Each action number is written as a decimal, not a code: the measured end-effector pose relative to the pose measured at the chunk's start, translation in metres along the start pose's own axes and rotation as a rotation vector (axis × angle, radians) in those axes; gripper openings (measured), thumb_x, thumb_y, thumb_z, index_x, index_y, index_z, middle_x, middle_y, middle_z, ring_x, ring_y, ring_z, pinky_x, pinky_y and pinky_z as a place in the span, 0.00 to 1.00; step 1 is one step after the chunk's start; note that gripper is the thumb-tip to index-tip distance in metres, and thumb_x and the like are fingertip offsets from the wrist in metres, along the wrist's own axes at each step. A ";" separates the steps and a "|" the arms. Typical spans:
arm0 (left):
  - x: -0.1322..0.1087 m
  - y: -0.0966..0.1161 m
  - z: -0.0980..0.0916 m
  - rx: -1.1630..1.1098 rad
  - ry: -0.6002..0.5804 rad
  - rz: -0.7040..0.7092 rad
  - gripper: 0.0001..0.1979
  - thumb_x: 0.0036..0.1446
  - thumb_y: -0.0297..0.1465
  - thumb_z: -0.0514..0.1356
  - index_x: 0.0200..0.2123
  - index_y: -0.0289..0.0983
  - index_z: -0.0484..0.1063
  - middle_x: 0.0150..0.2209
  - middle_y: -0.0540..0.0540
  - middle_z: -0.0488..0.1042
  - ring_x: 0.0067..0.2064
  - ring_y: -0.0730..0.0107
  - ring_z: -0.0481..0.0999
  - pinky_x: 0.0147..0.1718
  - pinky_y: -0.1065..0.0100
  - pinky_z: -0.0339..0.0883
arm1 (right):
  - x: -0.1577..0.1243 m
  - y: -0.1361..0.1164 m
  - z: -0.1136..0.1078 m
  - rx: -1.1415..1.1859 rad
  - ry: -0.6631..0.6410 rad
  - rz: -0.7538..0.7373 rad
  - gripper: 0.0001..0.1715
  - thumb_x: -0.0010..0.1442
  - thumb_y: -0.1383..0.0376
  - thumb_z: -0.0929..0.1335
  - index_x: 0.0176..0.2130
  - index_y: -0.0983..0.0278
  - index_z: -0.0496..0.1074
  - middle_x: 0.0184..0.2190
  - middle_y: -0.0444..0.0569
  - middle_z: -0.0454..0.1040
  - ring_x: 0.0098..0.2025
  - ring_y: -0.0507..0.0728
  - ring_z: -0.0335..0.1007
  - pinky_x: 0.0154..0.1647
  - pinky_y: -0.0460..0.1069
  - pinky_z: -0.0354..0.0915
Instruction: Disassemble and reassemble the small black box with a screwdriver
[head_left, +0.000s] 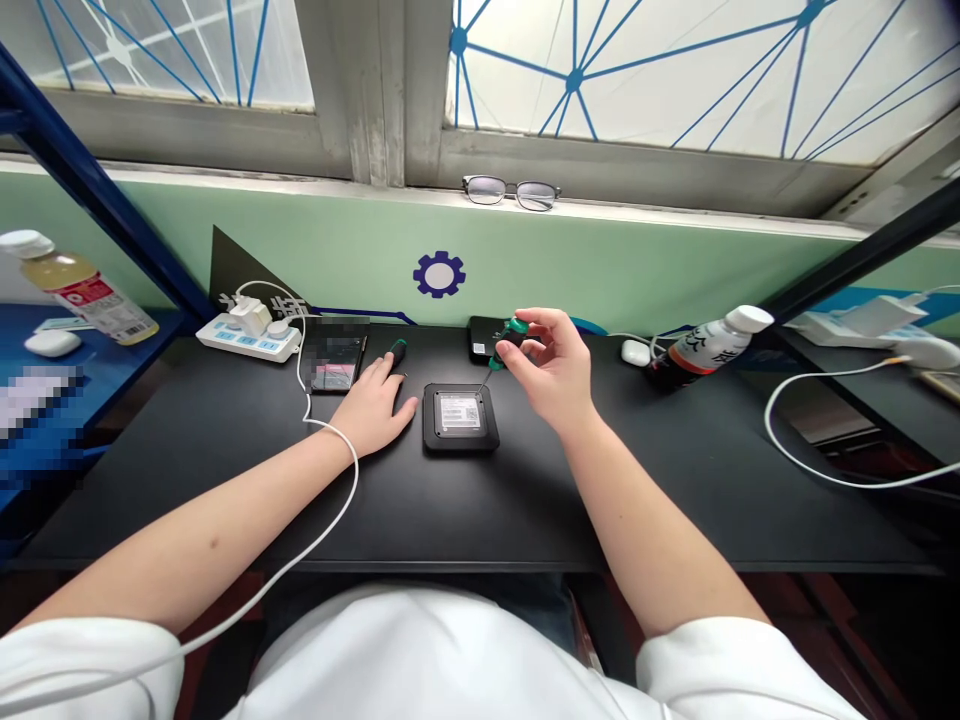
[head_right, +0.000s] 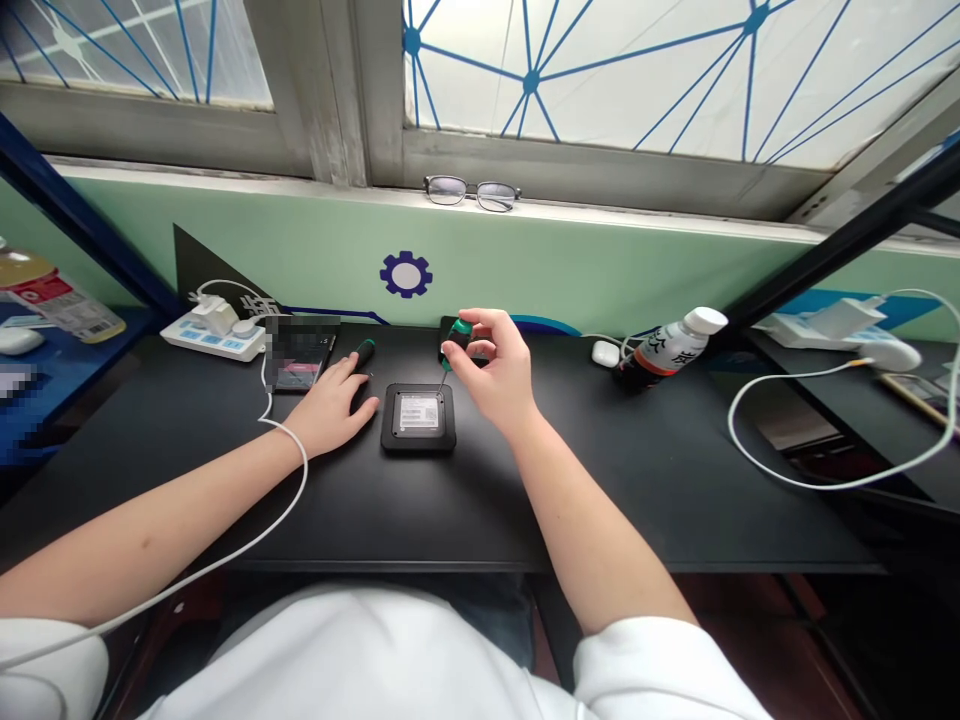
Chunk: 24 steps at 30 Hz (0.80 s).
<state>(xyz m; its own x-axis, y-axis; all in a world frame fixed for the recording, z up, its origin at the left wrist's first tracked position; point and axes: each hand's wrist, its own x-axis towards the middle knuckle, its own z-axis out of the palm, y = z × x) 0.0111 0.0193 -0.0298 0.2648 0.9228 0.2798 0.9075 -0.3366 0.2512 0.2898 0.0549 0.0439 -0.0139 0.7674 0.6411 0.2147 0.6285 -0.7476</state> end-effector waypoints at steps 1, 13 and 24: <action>0.000 -0.002 0.001 0.007 0.014 0.006 0.23 0.71 0.40 0.57 0.56 0.29 0.78 0.74 0.25 0.64 0.71 0.37 0.68 0.70 0.39 0.65 | -0.002 0.000 0.000 -0.004 0.009 -0.020 0.18 0.61 0.57 0.77 0.50 0.54 0.75 0.46 0.48 0.76 0.46 0.58 0.73 0.35 0.51 0.77; -0.002 -0.001 0.006 0.125 0.053 0.067 0.23 0.70 0.36 0.56 0.55 0.23 0.78 0.71 0.19 0.66 0.63 0.34 0.72 0.66 0.37 0.67 | -0.008 0.002 0.002 -0.032 0.016 -0.089 0.17 0.63 0.61 0.75 0.51 0.53 0.76 0.47 0.49 0.76 0.45 0.57 0.73 0.33 0.51 0.76; -0.005 0.010 -0.002 0.248 0.027 0.037 0.24 0.73 0.35 0.51 0.59 0.26 0.78 0.73 0.21 0.64 0.64 0.33 0.71 0.57 0.37 0.68 | -0.010 0.008 0.003 -0.077 -0.030 -0.112 0.18 0.64 0.61 0.75 0.53 0.53 0.75 0.48 0.49 0.76 0.44 0.57 0.75 0.34 0.53 0.78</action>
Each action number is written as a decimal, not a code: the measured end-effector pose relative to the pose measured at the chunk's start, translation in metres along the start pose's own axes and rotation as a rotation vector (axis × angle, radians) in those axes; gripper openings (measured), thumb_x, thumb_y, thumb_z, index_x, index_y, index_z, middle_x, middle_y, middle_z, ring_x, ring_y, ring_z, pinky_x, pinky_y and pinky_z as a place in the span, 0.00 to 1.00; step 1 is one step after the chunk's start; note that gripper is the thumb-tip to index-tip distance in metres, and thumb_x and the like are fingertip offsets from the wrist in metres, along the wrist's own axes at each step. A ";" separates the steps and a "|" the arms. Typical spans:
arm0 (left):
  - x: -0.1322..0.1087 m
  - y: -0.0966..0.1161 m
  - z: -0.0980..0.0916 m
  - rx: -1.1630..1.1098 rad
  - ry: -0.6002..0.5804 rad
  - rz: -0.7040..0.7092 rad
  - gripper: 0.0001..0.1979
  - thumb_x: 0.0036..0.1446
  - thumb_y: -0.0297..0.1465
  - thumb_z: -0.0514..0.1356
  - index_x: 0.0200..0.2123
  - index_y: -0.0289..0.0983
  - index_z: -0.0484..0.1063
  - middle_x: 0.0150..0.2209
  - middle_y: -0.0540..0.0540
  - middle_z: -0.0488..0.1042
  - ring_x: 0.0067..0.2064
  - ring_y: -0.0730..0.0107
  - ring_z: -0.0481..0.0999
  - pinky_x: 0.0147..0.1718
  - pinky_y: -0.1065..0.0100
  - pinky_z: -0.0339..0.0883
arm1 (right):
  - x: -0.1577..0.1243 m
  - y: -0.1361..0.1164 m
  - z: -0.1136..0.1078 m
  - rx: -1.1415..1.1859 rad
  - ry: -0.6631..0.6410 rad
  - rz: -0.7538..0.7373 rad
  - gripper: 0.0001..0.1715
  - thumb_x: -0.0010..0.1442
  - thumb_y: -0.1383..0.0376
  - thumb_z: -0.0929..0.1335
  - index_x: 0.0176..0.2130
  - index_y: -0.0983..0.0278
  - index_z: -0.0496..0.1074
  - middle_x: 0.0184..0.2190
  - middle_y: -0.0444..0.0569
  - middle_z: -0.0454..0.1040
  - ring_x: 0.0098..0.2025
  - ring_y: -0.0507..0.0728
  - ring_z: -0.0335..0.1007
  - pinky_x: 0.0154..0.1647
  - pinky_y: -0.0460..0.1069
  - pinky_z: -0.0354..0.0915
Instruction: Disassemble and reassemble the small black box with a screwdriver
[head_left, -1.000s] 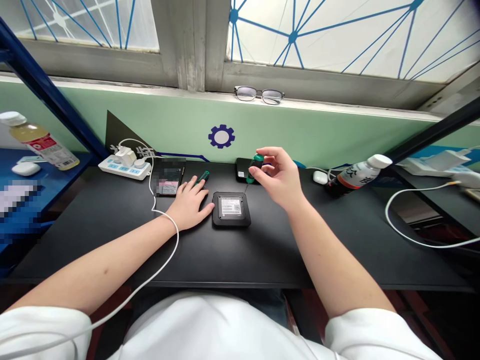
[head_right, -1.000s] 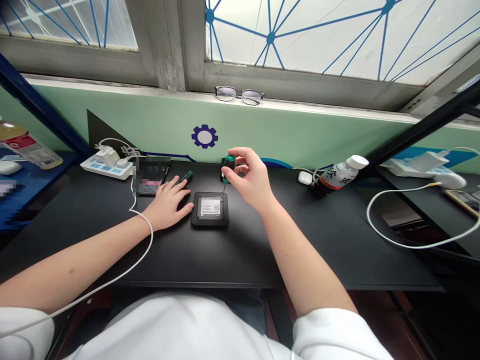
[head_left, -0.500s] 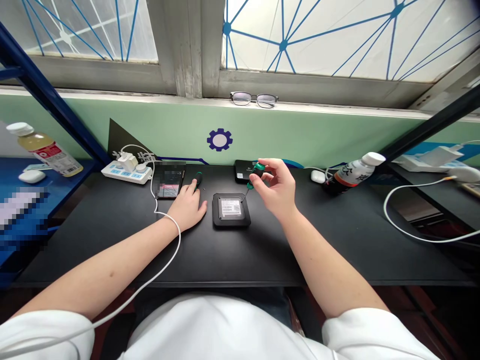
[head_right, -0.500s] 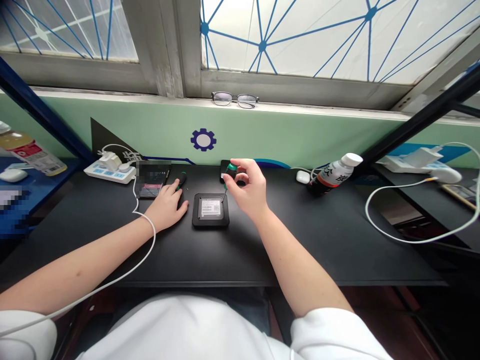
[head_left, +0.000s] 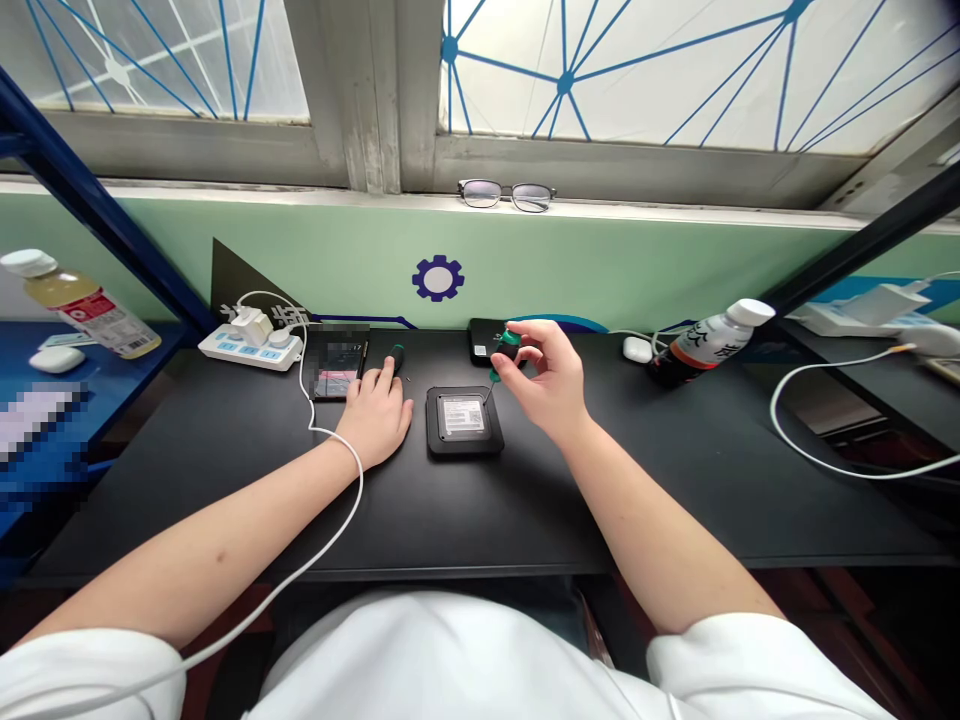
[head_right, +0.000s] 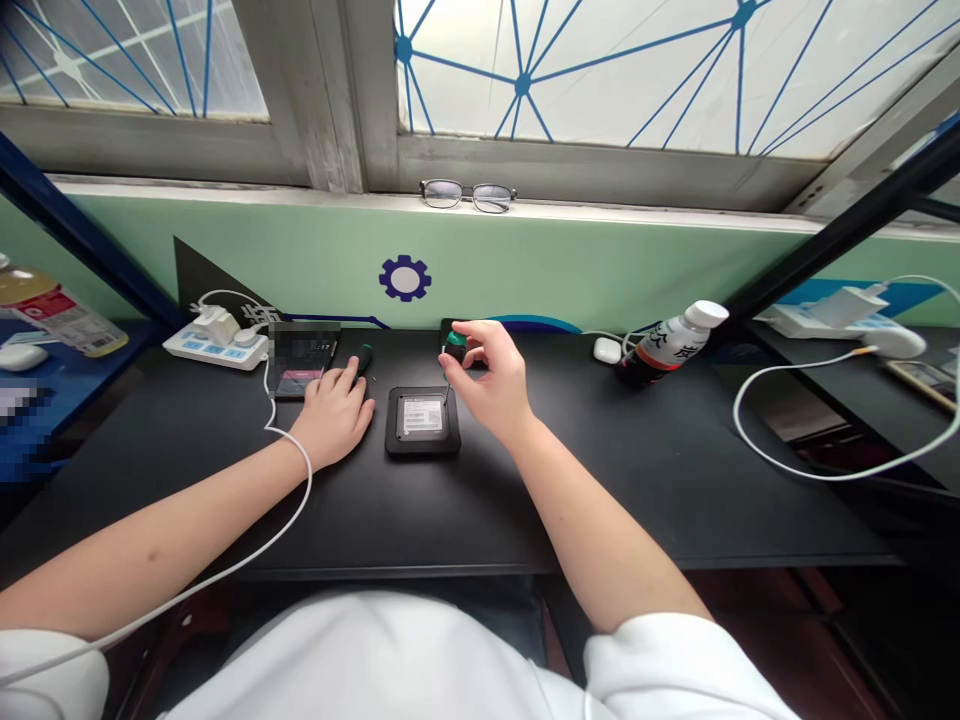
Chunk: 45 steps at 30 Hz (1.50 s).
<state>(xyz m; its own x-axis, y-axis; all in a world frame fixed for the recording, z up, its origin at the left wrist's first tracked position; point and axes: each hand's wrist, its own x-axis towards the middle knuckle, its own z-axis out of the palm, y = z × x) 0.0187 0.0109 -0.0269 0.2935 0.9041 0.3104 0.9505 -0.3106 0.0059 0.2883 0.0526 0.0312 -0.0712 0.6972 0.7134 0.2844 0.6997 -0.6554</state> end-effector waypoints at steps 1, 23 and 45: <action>-0.001 0.001 -0.002 0.000 0.014 0.007 0.24 0.74 0.34 0.51 0.59 0.27 0.78 0.73 0.22 0.65 0.65 0.33 0.70 0.58 0.37 0.67 | 0.000 0.000 0.001 0.004 -0.007 -0.001 0.19 0.64 0.61 0.75 0.54 0.52 0.75 0.47 0.49 0.77 0.44 0.57 0.75 0.35 0.53 0.78; -0.004 0.026 -0.015 -0.264 -0.103 0.430 0.31 0.70 0.46 0.61 0.68 0.32 0.70 0.72 0.26 0.67 0.72 0.34 0.67 0.67 0.39 0.67 | 0.000 -0.001 -0.003 0.167 -0.114 0.074 0.19 0.74 0.47 0.66 0.52 0.54 0.79 0.50 0.52 0.82 0.51 0.62 0.81 0.52 0.61 0.80; -0.006 0.023 -0.016 -0.412 0.019 0.423 0.27 0.74 0.44 0.52 0.65 0.33 0.72 0.65 0.27 0.75 0.65 0.38 0.75 0.60 0.42 0.71 | -0.001 0.000 0.001 0.035 -0.046 -0.023 0.17 0.76 0.51 0.65 0.50 0.54 0.79 0.47 0.52 0.78 0.49 0.61 0.79 0.50 0.61 0.79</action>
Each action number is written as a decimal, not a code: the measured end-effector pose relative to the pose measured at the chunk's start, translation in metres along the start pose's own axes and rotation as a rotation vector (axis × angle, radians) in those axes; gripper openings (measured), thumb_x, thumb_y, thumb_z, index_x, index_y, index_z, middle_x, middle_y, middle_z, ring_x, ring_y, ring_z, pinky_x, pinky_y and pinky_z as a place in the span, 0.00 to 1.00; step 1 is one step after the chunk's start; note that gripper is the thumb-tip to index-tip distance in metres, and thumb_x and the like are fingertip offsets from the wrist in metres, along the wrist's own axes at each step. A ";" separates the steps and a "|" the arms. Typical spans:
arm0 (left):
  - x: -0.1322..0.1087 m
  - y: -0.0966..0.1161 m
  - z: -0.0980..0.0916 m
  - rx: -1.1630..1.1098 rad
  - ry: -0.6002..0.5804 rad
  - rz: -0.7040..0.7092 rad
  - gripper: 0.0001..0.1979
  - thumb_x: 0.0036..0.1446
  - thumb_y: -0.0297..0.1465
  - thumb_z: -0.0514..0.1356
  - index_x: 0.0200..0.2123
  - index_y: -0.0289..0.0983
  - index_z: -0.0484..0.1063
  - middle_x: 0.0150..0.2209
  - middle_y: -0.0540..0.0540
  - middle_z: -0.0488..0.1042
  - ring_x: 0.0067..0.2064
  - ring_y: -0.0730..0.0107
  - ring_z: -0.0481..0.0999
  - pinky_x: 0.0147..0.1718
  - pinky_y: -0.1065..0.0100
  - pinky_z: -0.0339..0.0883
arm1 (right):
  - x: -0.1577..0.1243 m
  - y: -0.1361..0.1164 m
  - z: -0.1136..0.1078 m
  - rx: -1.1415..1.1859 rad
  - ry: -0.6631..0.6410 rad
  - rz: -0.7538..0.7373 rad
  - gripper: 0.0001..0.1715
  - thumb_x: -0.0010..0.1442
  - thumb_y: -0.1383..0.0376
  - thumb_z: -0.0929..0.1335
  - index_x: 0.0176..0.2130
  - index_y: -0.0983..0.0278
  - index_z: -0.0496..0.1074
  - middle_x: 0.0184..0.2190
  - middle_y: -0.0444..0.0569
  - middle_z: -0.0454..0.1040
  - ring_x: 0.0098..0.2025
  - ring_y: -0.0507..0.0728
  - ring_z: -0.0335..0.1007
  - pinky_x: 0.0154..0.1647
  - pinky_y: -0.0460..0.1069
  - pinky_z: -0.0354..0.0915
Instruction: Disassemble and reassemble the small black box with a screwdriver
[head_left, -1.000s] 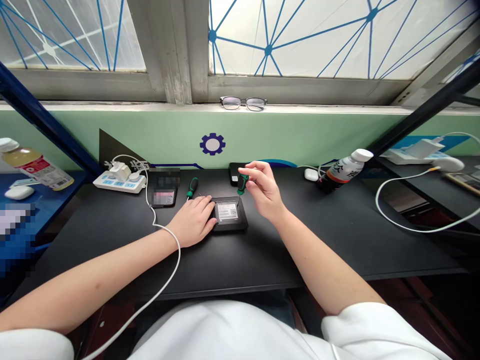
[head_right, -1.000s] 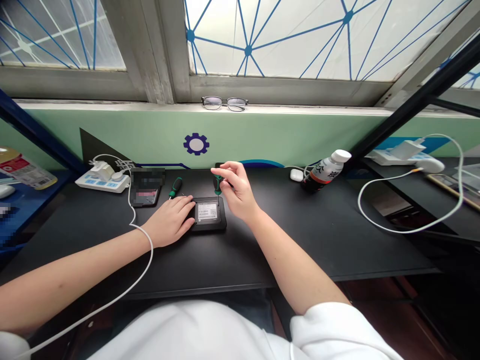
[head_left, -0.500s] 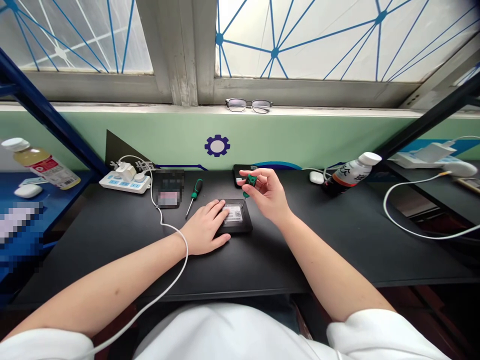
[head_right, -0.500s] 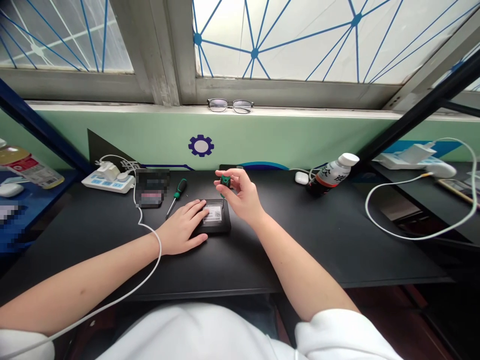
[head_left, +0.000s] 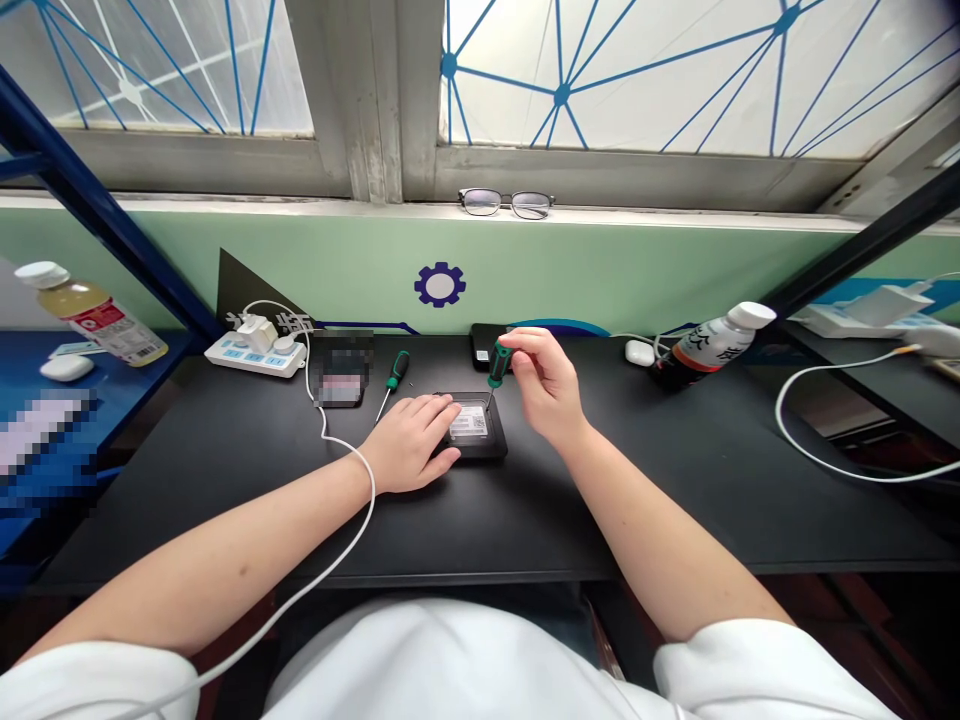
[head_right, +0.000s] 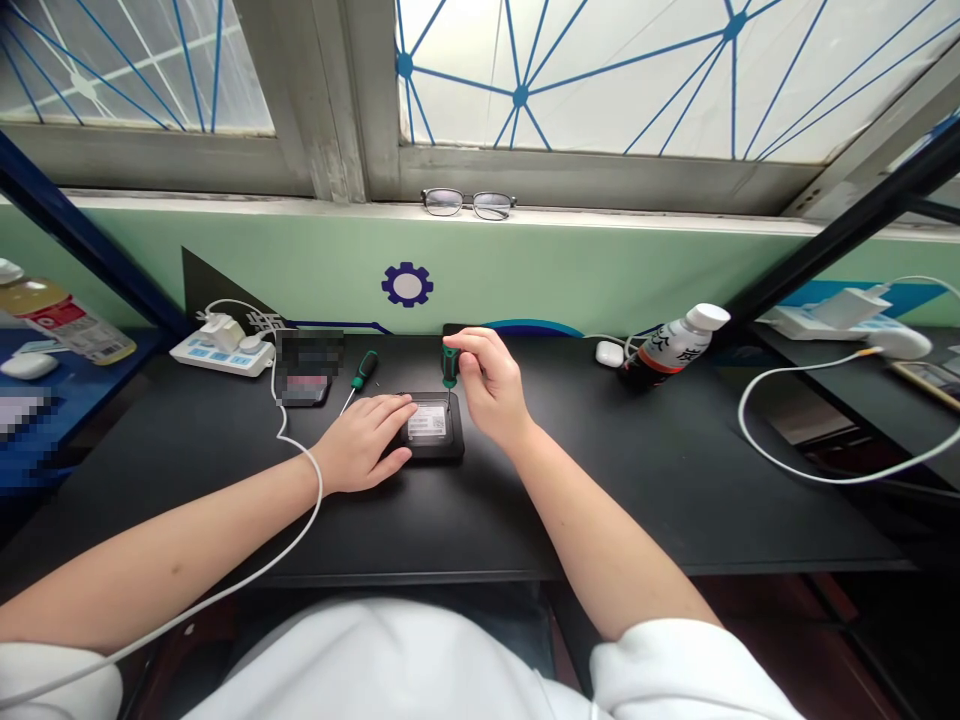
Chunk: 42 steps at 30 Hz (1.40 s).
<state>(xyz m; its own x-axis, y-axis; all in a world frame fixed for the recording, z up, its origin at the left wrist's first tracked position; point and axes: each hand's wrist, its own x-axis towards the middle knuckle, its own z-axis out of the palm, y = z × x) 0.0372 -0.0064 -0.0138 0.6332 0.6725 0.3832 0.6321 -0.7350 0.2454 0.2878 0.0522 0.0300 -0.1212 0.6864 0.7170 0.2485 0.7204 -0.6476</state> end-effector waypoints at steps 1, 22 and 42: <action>-0.001 0.000 -0.001 -0.065 0.043 -0.003 0.27 0.73 0.45 0.52 0.63 0.34 0.73 0.62 0.28 0.77 0.62 0.40 0.76 0.59 0.42 0.71 | -0.001 -0.001 0.001 0.022 0.010 0.027 0.16 0.76 0.51 0.65 0.50 0.54 0.78 0.48 0.52 0.80 0.50 0.61 0.80 0.51 0.61 0.79; -0.001 -0.003 0.000 0.048 0.069 -0.088 0.16 0.73 0.37 0.55 0.55 0.37 0.77 0.59 0.33 0.76 0.61 0.46 0.76 0.59 0.46 0.72 | -0.003 -0.002 0.000 -0.083 0.015 -0.031 0.18 0.76 0.57 0.63 0.56 0.51 0.80 0.51 0.53 0.71 0.52 0.61 0.75 0.52 0.63 0.79; -0.003 -0.008 0.002 0.036 0.041 -0.064 0.15 0.74 0.35 0.54 0.55 0.36 0.75 0.59 0.34 0.77 0.60 0.48 0.77 0.59 0.47 0.72 | -0.006 -0.003 0.004 -0.074 0.051 -0.006 0.17 0.73 0.63 0.64 0.56 0.54 0.76 0.60 0.56 0.73 0.60 0.64 0.75 0.53 0.62 0.78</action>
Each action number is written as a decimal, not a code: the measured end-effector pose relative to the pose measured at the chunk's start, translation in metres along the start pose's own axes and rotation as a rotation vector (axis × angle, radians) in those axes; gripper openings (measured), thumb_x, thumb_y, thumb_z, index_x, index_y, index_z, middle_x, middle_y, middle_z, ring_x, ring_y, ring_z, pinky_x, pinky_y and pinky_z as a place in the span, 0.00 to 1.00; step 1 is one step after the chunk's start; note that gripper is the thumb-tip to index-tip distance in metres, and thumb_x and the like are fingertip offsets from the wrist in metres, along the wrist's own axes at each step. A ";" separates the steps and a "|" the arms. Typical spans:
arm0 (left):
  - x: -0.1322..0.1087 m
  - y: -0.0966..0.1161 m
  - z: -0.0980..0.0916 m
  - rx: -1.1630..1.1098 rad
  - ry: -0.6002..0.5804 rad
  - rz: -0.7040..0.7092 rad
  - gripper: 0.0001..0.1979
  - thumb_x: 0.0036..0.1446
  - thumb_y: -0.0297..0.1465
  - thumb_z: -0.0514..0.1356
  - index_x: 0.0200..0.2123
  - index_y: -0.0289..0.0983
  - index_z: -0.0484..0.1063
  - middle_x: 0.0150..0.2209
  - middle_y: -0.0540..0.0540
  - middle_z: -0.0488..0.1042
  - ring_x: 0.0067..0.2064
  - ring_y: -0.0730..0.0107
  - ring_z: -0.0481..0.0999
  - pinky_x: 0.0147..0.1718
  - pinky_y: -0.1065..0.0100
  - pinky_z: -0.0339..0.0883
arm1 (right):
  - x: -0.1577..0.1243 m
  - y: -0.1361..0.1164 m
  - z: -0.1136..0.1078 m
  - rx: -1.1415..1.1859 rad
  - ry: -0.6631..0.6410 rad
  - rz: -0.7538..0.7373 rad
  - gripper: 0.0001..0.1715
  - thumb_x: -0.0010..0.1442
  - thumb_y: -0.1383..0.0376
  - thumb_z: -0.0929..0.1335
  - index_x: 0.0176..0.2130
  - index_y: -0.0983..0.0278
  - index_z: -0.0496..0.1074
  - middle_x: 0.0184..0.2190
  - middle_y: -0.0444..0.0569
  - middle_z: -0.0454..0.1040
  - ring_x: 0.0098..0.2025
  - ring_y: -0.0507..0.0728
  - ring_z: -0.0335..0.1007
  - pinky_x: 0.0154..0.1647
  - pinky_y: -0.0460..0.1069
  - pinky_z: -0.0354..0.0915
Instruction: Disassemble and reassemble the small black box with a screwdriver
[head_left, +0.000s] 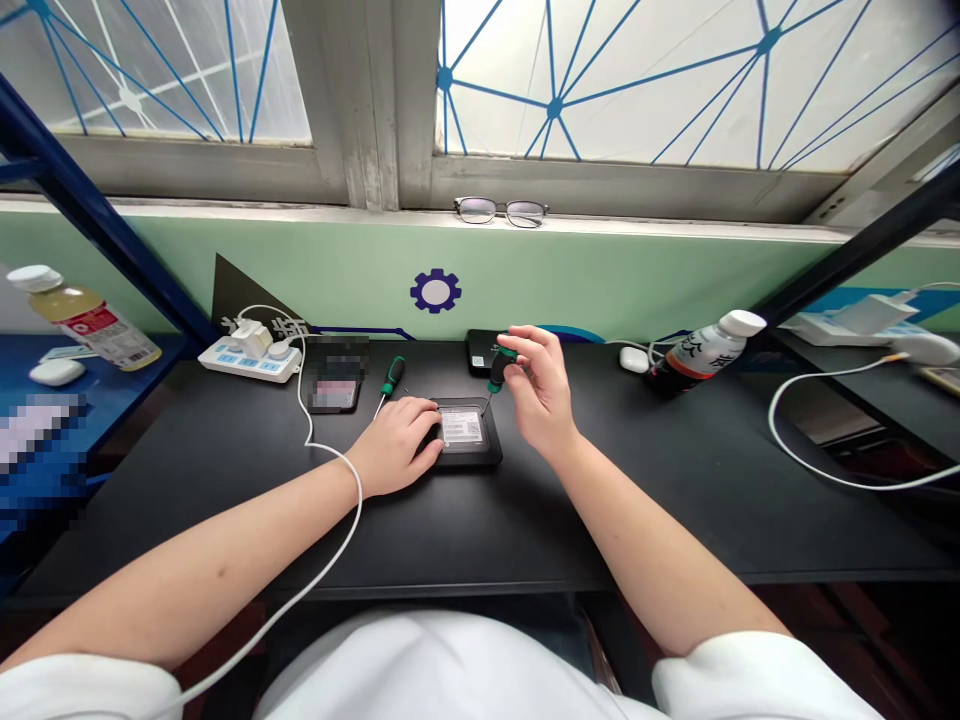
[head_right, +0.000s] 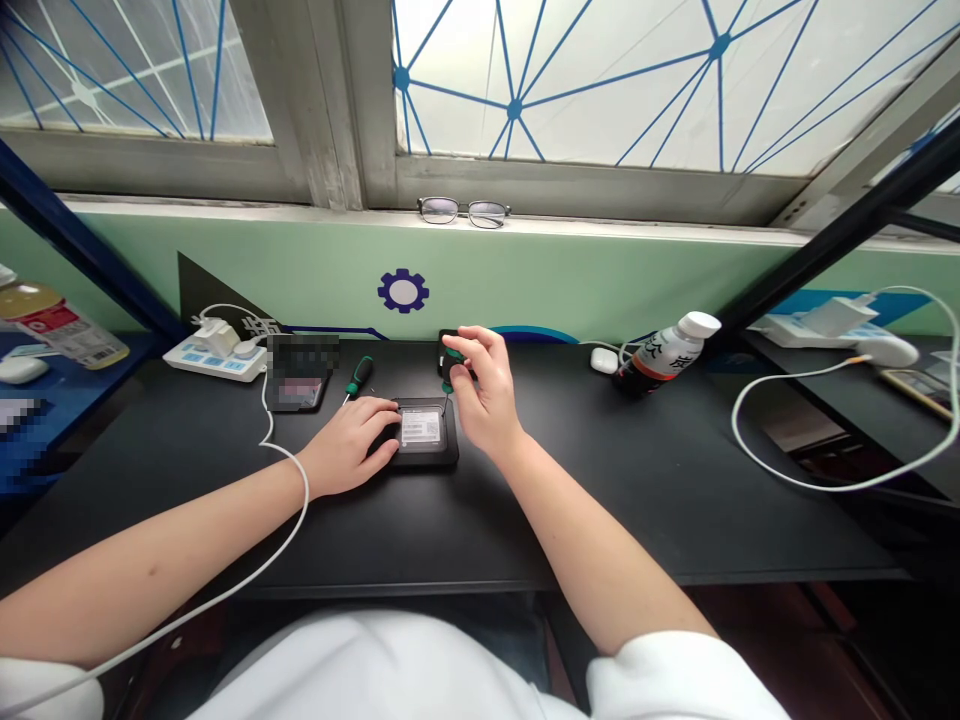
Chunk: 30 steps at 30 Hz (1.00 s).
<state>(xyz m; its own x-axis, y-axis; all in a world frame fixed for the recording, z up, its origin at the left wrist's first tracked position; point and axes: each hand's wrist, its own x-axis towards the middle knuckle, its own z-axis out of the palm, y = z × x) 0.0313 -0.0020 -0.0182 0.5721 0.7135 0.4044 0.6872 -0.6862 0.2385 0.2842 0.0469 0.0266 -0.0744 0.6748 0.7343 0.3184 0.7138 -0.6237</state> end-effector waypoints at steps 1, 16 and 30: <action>0.000 0.000 0.000 0.001 -0.002 0.002 0.15 0.74 0.35 0.54 0.55 0.36 0.75 0.59 0.34 0.77 0.60 0.48 0.77 0.59 0.47 0.72 | 0.001 0.000 -0.001 -0.042 0.024 -0.036 0.18 0.74 0.64 0.63 0.55 0.54 0.78 0.56 0.55 0.73 0.56 0.63 0.75 0.51 0.61 0.78; 0.001 0.001 -0.001 -0.006 -0.003 -0.002 0.14 0.73 0.35 0.56 0.56 0.37 0.75 0.58 0.34 0.77 0.60 0.48 0.77 0.58 0.47 0.73 | 0.001 0.001 0.006 -0.016 0.104 -0.073 0.18 0.65 0.60 0.77 0.53 0.55 0.73 0.51 0.51 0.77 0.49 0.60 0.80 0.44 0.56 0.81; 0.000 0.001 -0.002 0.013 -0.001 0.015 0.14 0.74 0.35 0.55 0.56 0.36 0.74 0.58 0.34 0.77 0.59 0.48 0.77 0.58 0.48 0.73 | 0.001 0.003 0.002 -0.046 0.164 -0.010 0.15 0.68 0.58 0.74 0.53 0.54 0.73 0.49 0.49 0.74 0.47 0.58 0.79 0.43 0.55 0.81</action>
<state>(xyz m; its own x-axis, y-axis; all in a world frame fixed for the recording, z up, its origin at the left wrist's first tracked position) 0.0312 -0.0032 -0.0165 0.5826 0.7036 0.4068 0.6845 -0.6947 0.2213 0.2833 0.0499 0.0253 0.0759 0.6252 0.7768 0.3615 0.7088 -0.6057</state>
